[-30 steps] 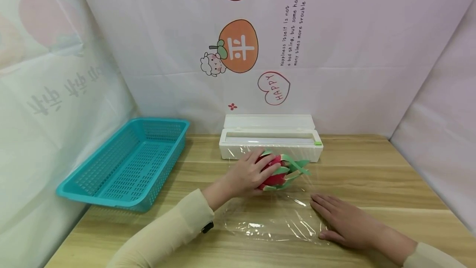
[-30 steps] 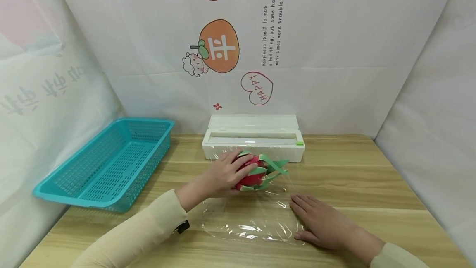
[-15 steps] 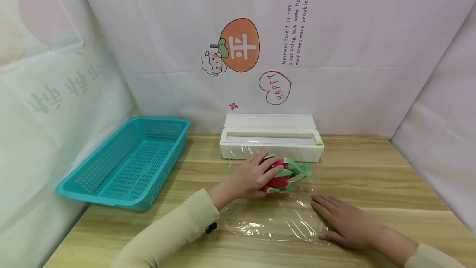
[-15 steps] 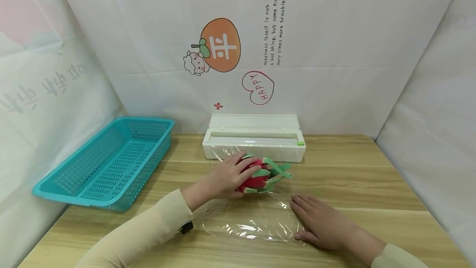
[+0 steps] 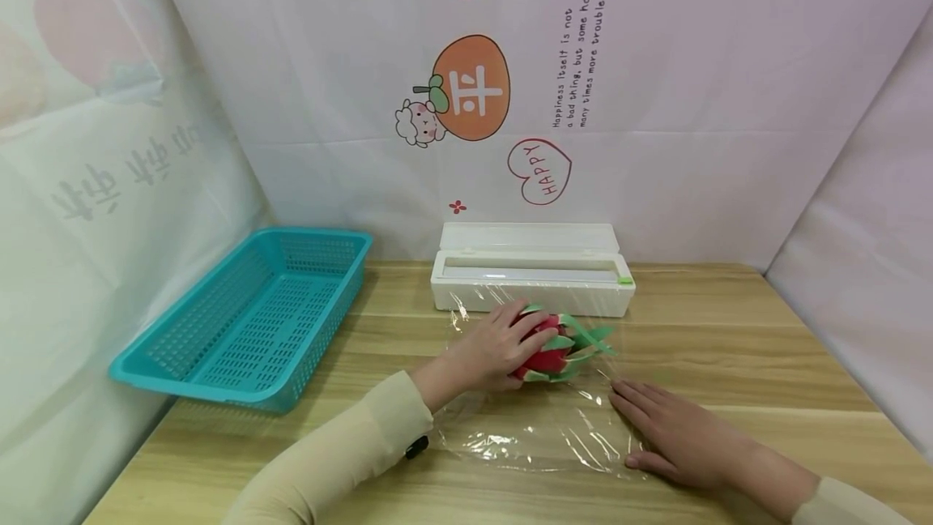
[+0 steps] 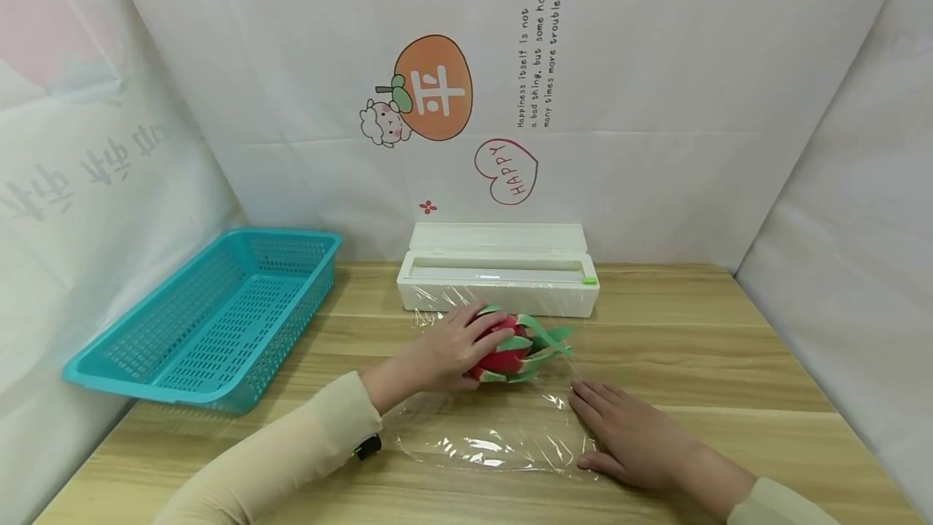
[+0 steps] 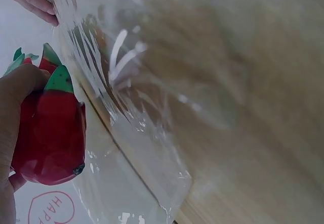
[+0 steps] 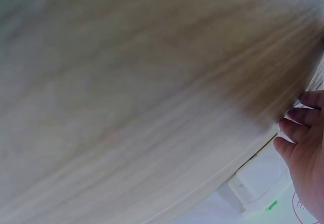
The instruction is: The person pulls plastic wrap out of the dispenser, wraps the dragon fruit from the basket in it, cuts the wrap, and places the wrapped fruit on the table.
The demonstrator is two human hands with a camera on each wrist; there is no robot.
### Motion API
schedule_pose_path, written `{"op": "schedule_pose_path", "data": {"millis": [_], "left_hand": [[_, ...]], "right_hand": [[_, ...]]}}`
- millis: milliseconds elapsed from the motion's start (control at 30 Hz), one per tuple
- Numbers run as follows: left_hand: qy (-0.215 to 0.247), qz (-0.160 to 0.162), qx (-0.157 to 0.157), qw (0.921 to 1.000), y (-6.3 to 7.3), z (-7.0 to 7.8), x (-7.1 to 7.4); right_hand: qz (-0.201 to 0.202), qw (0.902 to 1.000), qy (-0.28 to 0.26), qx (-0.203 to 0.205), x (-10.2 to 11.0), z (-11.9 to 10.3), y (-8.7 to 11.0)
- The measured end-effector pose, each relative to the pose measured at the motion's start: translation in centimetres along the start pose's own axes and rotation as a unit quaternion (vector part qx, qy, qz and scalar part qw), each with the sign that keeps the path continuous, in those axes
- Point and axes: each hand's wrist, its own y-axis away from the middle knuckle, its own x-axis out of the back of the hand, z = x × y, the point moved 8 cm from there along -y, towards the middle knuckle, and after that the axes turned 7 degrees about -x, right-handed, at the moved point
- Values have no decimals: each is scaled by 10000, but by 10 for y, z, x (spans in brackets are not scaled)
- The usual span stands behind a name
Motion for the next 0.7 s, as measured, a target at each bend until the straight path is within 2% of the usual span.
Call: {"op": "schedule_pose_path", "data": {"millis": [500,700], "left_hand": [[76,-197,-97,9997,1,3,-12],[204,-263,-12,9994,-1,1,-15]], "right_hand": [[-69,10000,-28,0,-1,0,0],[-115,9999,-90,14,-2,1,-1]]}}
